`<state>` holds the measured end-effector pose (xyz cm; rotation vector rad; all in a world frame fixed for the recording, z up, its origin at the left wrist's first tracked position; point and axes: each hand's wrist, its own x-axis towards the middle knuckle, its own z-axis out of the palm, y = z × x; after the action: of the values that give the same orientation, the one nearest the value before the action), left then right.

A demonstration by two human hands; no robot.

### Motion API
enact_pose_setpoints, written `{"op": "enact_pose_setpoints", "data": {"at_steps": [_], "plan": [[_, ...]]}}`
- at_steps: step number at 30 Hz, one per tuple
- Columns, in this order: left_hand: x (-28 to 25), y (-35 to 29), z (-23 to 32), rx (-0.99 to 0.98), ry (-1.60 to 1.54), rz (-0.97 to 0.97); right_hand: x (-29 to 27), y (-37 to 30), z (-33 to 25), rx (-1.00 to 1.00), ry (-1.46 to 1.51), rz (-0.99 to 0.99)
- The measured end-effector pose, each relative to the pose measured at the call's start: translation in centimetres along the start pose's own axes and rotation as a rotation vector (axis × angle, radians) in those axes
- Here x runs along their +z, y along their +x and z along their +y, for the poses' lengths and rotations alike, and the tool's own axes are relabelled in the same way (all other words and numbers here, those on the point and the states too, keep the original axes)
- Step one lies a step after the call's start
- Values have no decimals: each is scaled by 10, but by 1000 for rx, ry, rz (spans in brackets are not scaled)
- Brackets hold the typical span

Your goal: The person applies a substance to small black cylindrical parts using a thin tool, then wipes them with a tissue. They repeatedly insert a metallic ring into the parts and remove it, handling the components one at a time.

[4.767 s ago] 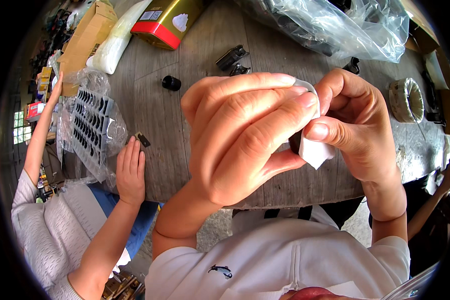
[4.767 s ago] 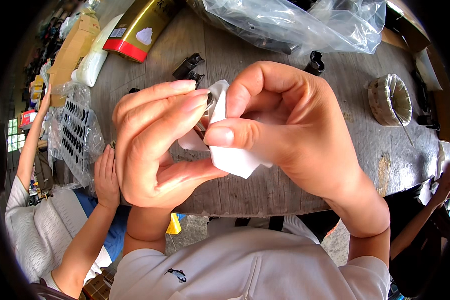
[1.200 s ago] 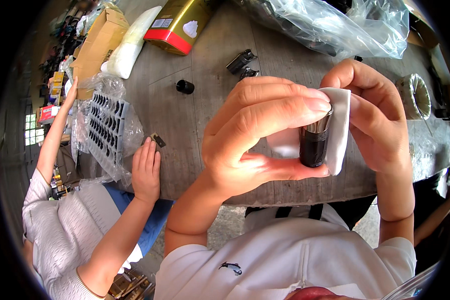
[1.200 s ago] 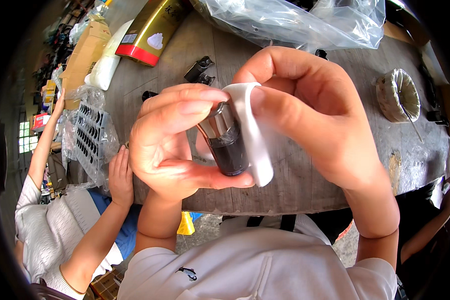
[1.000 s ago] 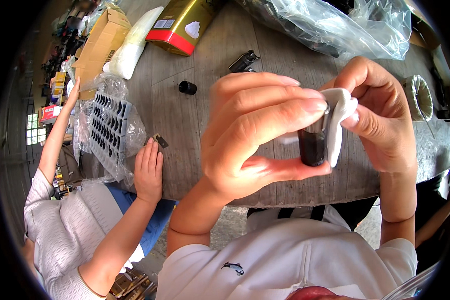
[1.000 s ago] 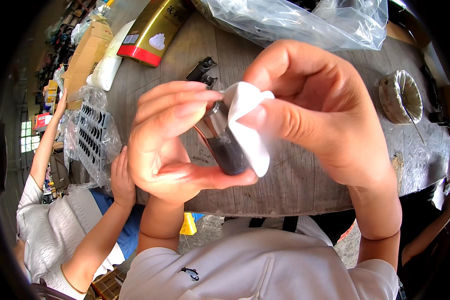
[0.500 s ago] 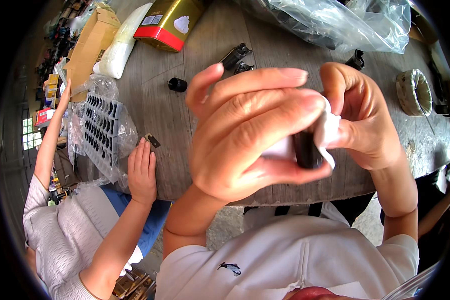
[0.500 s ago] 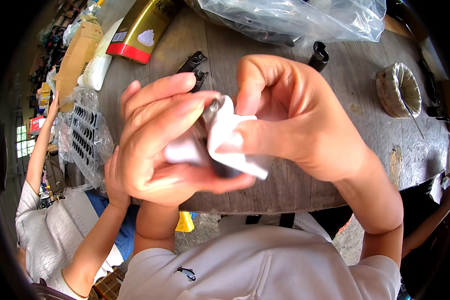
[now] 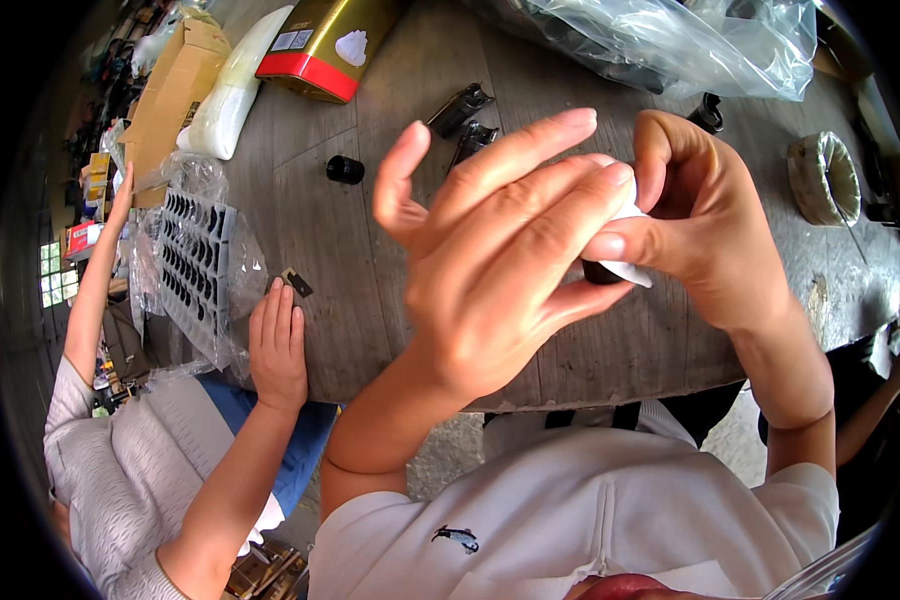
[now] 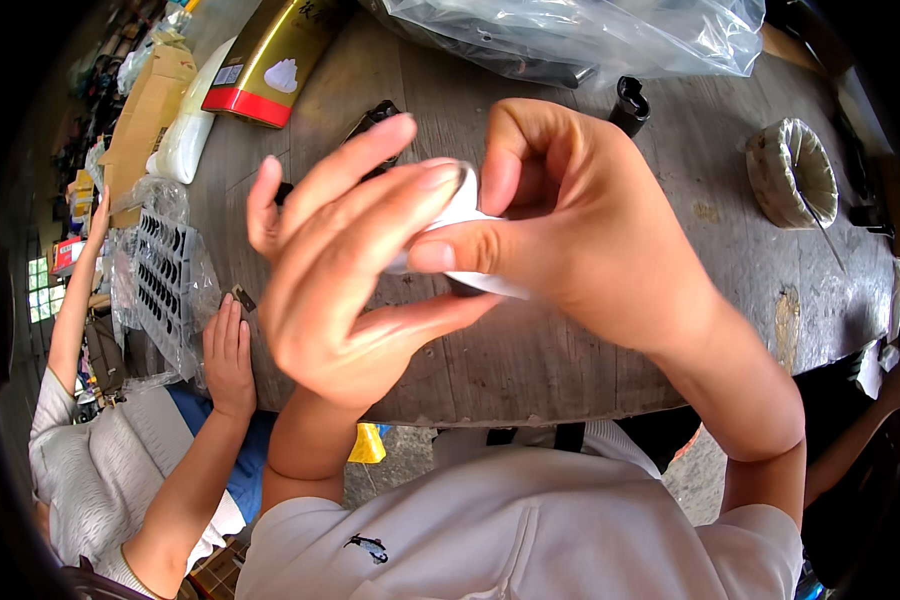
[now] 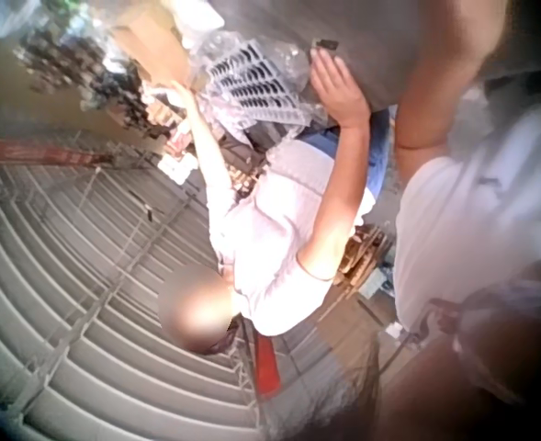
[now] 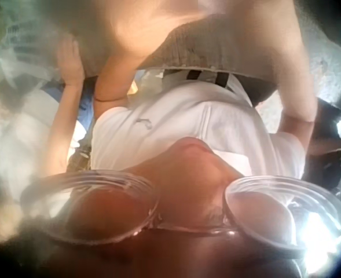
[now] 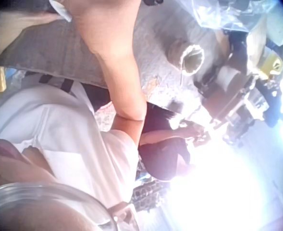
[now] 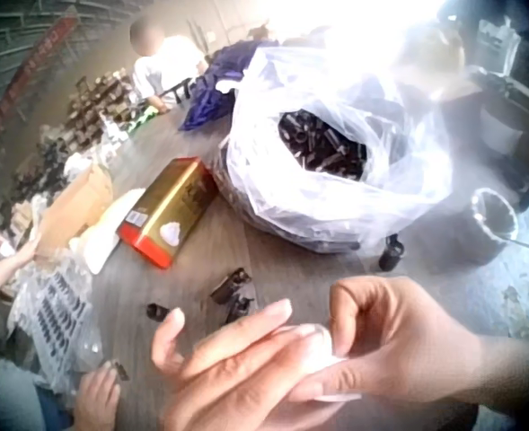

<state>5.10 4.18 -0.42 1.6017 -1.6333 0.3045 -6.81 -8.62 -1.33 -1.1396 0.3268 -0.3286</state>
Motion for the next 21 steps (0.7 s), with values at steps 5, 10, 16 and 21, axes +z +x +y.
{"op": "enact_pose_setpoints", "data": {"at_steps": [5, 10, 16, 21], "plan": [[2, 2, -14, 107, -464, 56, 8, -5, -6, 125, 479, -247], [-6, 5, -9, 116, 30, -30, 5, -4, -12, -1, -14, 28], [-2, 1, -18, 82, -170, -33, 6, -3, -10, 74, 156, 8], [26, -7, -21, 48, -1056, 93, 4, -5, 2, 113, 381, -181]]}}
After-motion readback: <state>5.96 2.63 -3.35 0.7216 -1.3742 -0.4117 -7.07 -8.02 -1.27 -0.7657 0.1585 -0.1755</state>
